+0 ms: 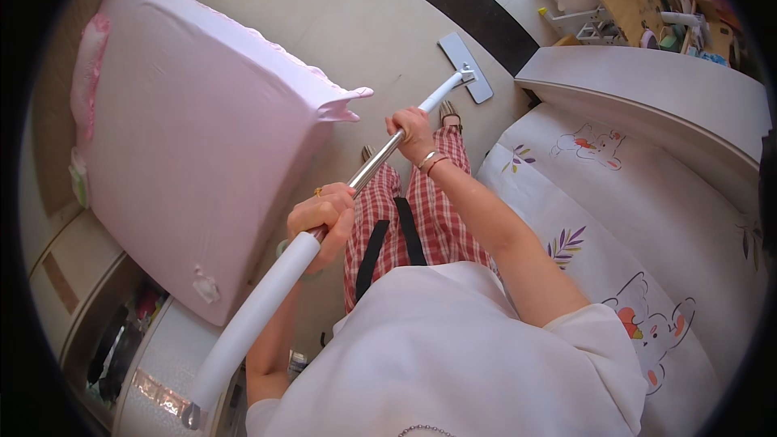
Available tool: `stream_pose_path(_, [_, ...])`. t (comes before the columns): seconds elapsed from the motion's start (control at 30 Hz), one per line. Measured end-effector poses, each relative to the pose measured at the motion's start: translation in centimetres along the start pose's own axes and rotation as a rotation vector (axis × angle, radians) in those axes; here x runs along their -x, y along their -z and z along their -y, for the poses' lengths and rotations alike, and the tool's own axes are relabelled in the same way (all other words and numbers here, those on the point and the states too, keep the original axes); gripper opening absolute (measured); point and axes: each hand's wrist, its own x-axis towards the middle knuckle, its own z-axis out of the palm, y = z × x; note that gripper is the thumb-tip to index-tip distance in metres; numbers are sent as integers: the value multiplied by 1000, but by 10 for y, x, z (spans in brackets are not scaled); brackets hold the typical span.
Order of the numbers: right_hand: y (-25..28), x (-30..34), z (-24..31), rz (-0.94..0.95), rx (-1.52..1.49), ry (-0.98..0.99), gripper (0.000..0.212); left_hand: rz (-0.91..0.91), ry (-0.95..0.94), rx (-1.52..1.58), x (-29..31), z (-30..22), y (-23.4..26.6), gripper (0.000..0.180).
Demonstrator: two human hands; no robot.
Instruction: The person mops a tiled floor in a bedroom using a flat mop. They briefly pause to move a potted plant on the window ledge before resuming the mopping task. The person cleans the floor area around a bed and a small table.
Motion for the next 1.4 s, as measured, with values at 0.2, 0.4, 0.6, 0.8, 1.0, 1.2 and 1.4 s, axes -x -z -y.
stream_pose_path(0.2, [-62, 34, 106, 54, -48, 9, 21, -59, 63, -121, 75, -57, 58, 27])
stream_pose_path(0.4, [-29, 41, 98, 538, 136, 220, 13, -186, -8, -16, 121, -34, 31, 27])
stream_pose_path(0.6, [-5, 27, -16, 291, 339, 160, 20, -145, -133, 54, 78, 58, -19, 25])
stream_pose_path(0.8, [14, -25, -58, 257, 408, 52, 22, -279, -26, 132, 17, 73, -29, 26])
stream_pose_path(1.0, [-57, 23, 50, 445, 159, 213, 5, -474, 72, -33, 133, 8, 2, 26])
stream_pose_path(1.2, [-86, 108, 148, 744, -7, 308, 7, -698, 250, -177, 238, -72, -22, 28])
stream_pose_path(1.4, [-75, 127, 172, 1018, 58, 442, 7, -814, 206, -150, 260, -92, -48, 27])
